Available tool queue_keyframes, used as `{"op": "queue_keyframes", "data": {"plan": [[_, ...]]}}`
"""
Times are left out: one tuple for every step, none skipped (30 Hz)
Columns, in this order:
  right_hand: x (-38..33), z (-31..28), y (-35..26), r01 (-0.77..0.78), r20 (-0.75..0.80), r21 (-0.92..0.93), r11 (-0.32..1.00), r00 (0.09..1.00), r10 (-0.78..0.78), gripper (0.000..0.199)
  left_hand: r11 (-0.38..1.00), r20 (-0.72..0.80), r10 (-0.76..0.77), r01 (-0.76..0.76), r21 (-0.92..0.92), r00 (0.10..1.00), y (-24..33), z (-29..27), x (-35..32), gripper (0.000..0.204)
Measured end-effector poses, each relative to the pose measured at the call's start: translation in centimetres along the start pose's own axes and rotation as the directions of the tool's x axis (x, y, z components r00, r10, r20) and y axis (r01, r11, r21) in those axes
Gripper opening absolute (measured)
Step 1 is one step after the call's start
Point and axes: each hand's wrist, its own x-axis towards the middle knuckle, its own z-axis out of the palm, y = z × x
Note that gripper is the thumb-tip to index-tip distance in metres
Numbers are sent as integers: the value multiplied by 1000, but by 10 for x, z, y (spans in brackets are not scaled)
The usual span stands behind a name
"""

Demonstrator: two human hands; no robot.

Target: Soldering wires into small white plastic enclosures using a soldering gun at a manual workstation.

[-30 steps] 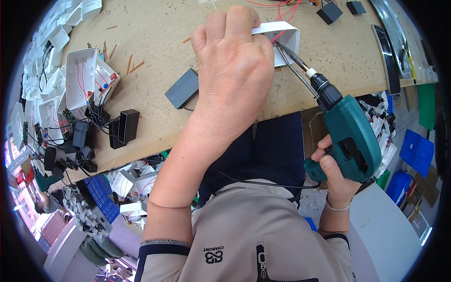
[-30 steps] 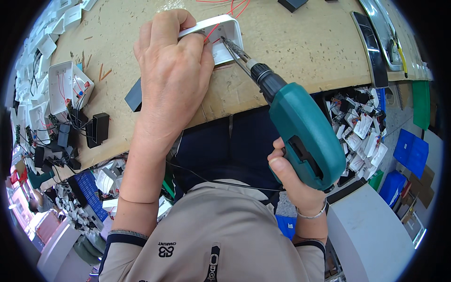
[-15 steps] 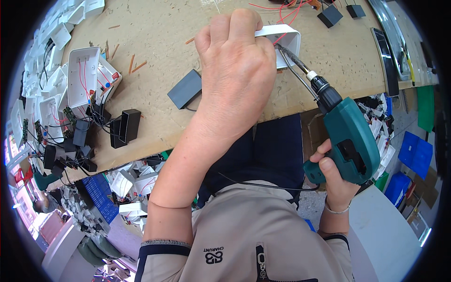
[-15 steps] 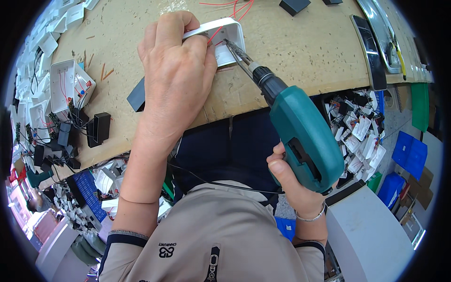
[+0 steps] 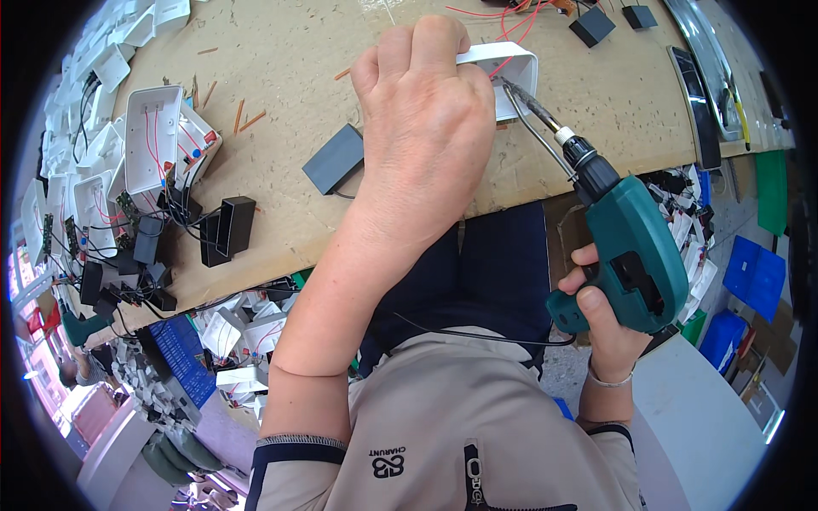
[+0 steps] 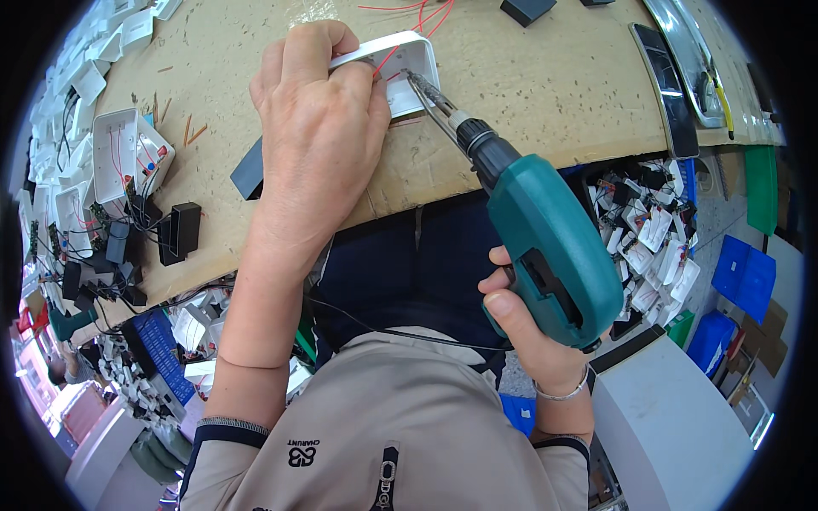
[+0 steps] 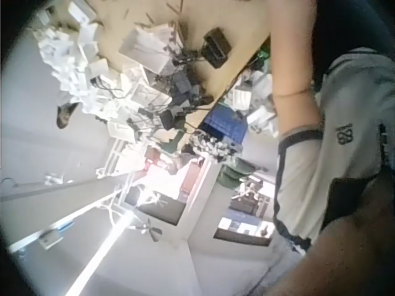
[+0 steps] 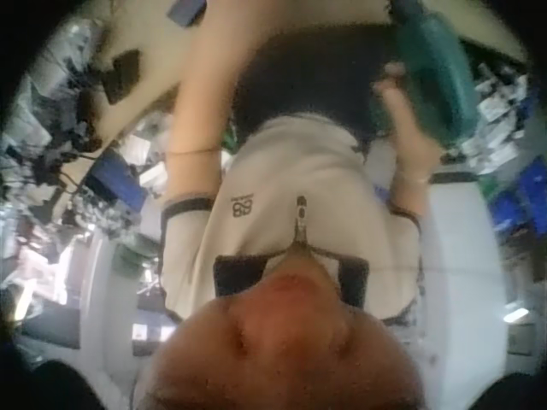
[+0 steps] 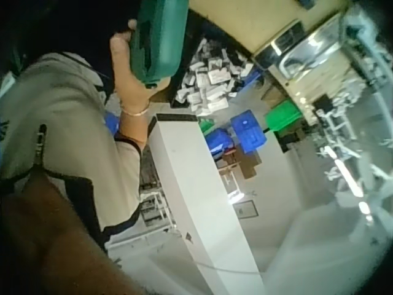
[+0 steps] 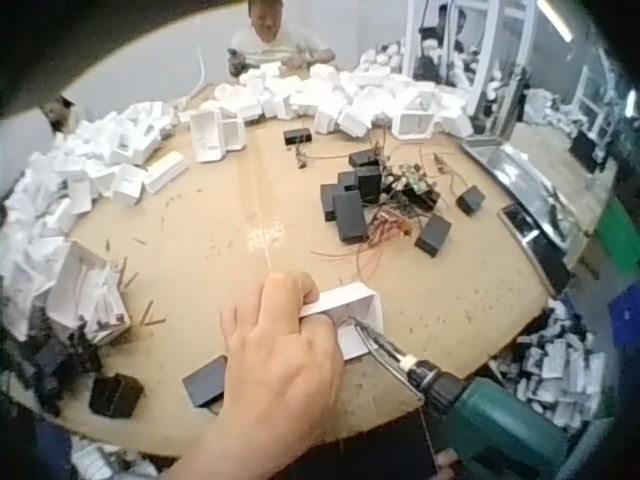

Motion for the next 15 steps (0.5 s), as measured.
{"op": "queue_keyframes", "data": {"plan": [[0, 0, 0, 1, -1, 0, 1000, 1000, -1, 54, 1000, 8, -3, 3, -4, 1000, 0, 0, 0, 9], [1, -1, 1, 3, 6, -6, 1000, 1000, -3, 53, 1000, 15, -7, 7, -9, 1000, 1, 0, 0, 9], [1, -1, 1, 5, 13, -11, 1000, 1000, -5, 53, 1000, 15, -7, 7, -9, 1000, 1, 1, 0, 9], [1, -1, 2, 6, 13, -11, 1000, 1000, -6, 53, 1000, 10, -9, 9, -10, 1000, 1, 1, 0, 9], [2, -2, 2, 14, 22, -17, 1000, 1000, -13, 52, 1000, 5, -10, 10, -10, 1000, 1, 1, 0, 9], [2, -2, 2, 21, 31, -22, 1000, 999, -21, 51, 1000, 5, -11, 11, -10, 1000, 1, 1, 0, 9], [2, -2, 2, 22, 32, -23, 1000, 999, -21, 51, 1000, 4, -12, 13, -16, 1000, 1, 1, 0, 9], [2, -1, 1, 16, 29, -25, 1000, 999, -16, 51, 1000, 3, -14, 14, -21, 1000, 1, 1, 0, 9], [2, -1, 1, 11, 25, -28, 1000, 1000, -10, 50, 1000, 3, -15, 15, -21, 1000, 1, 1, 0, 9], [1, -1, 1, 11, 26, -28, 1000, 1000, -11, 50, 1000, -2, -12, 12, -21, 1000, 0, 1, 1, 9], [1, -2, 2, 12, 25, -27, 1000, 1000, -11, 50, 1000, -6, -10, 9, -21, 1000, 0, 1, 1, 9], [1, -2, 3, 13, 24, -25, 1000, 1000, -12, 49, 1000, -6, -10, 10, -20, 1000, 0, 1, 1, 9], [1, -2, 3, 13, 24, -26, 1000, 1000, -12, 49, 1000, -6, -11, 11, -18, 1000, 0, 1, 1, 9], [1, -1, 2, 8, 17, -21, 1000, 1000, -8, 48, 1000, -5, -12, 12, -15, 1000, 0, 1, 1, 9], [1, -1, 2, 3, 9, -16, 1000, 1000, -3, 48, 1000, -5, -13, 13, -16, 1000, 0, 1, 0, 9]]}}
